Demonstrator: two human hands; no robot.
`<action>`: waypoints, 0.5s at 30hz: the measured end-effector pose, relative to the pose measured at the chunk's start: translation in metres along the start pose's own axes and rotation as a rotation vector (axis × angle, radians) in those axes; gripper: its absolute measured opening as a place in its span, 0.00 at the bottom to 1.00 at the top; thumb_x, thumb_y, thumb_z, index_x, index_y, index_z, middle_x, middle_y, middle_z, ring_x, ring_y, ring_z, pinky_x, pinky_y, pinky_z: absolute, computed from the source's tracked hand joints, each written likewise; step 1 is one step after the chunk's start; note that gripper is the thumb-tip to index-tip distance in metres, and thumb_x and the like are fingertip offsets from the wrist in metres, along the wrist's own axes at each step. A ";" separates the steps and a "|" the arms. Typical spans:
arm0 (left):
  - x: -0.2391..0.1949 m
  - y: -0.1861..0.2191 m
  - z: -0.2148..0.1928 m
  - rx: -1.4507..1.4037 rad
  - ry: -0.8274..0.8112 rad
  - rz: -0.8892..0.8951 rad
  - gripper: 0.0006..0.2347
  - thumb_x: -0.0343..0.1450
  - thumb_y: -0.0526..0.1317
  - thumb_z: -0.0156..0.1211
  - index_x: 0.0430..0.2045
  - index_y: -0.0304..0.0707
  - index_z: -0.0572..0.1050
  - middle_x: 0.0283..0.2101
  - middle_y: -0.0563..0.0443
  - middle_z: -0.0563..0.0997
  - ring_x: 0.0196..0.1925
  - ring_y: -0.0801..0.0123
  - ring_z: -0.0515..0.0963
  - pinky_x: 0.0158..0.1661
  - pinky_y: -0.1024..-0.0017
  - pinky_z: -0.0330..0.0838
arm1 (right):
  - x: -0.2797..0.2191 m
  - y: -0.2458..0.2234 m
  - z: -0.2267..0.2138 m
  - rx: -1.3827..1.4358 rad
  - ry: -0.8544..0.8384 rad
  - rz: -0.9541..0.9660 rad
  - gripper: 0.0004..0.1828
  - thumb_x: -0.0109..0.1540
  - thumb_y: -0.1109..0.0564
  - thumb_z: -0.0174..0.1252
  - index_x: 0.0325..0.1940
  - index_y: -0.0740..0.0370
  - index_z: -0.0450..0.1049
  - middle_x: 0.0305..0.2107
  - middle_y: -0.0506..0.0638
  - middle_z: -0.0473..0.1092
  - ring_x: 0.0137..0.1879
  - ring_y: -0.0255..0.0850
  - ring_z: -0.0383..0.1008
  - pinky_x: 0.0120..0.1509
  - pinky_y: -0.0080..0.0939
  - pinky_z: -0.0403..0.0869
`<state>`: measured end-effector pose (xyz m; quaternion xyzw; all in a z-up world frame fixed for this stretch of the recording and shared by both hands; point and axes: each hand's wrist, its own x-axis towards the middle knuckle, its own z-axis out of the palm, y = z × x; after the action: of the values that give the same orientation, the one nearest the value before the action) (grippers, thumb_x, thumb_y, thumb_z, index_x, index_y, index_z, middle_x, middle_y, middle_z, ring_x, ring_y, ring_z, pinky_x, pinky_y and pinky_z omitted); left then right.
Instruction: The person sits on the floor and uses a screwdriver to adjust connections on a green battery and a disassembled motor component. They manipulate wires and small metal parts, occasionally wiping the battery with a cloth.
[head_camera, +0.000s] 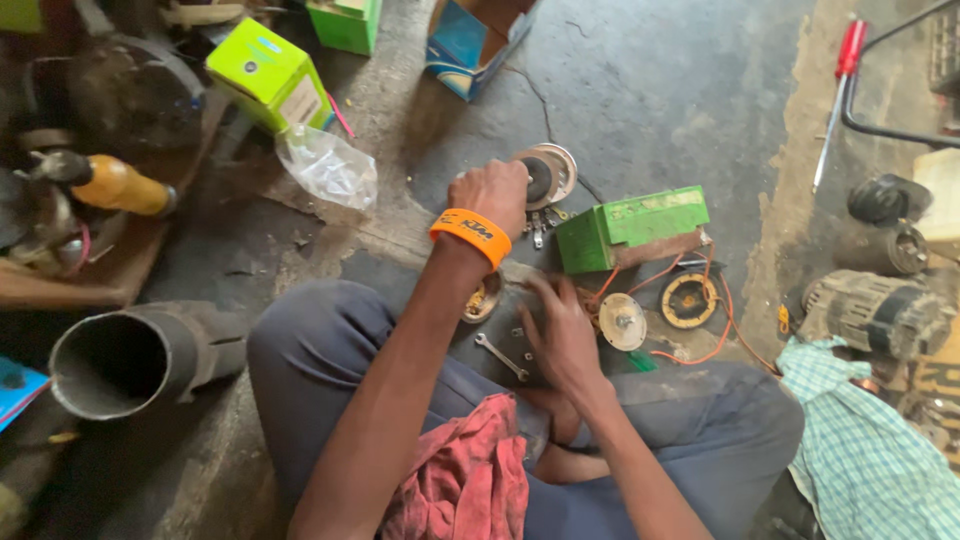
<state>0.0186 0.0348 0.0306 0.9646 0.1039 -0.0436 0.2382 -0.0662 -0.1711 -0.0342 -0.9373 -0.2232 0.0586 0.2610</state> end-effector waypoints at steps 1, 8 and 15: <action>0.001 0.001 0.001 -0.011 0.009 0.004 0.06 0.69 0.34 0.58 0.34 0.38 0.82 0.41 0.34 0.83 0.46 0.42 0.84 0.46 0.51 0.78 | -0.017 0.004 -0.010 -0.062 -0.059 0.073 0.20 0.61 0.55 0.65 0.56 0.61 0.73 0.45 0.62 0.71 0.48 0.61 0.75 0.51 0.55 0.74; 0.000 -0.003 0.008 0.000 -0.003 0.006 0.06 0.67 0.33 0.59 0.35 0.38 0.80 0.42 0.35 0.83 0.47 0.42 0.82 0.46 0.49 0.77 | -0.055 0.053 -0.086 0.142 0.075 0.292 0.23 0.62 0.62 0.59 0.63 0.63 0.71 0.52 0.60 0.75 0.52 0.49 0.80 0.53 0.45 0.77; -0.005 0.000 0.007 0.070 -0.015 0.048 0.05 0.68 0.34 0.58 0.35 0.37 0.79 0.41 0.33 0.82 0.47 0.40 0.82 0.45 0.48 0.77 | -0.050 0.087 -0.099 0.317 0.201 0.314 0.25 0.65 0.68 0.52 0.68 0.63 0.70 0.56 0.56 0.76 0.58 0.41 0.77 0.58 0.39 0.76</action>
<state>0.0135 0.0308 0.0250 0.9743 0.0775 -0.0488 0.2060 -0.0547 -0.3062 0.0058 -0.9090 -0.0357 0.0391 0.4134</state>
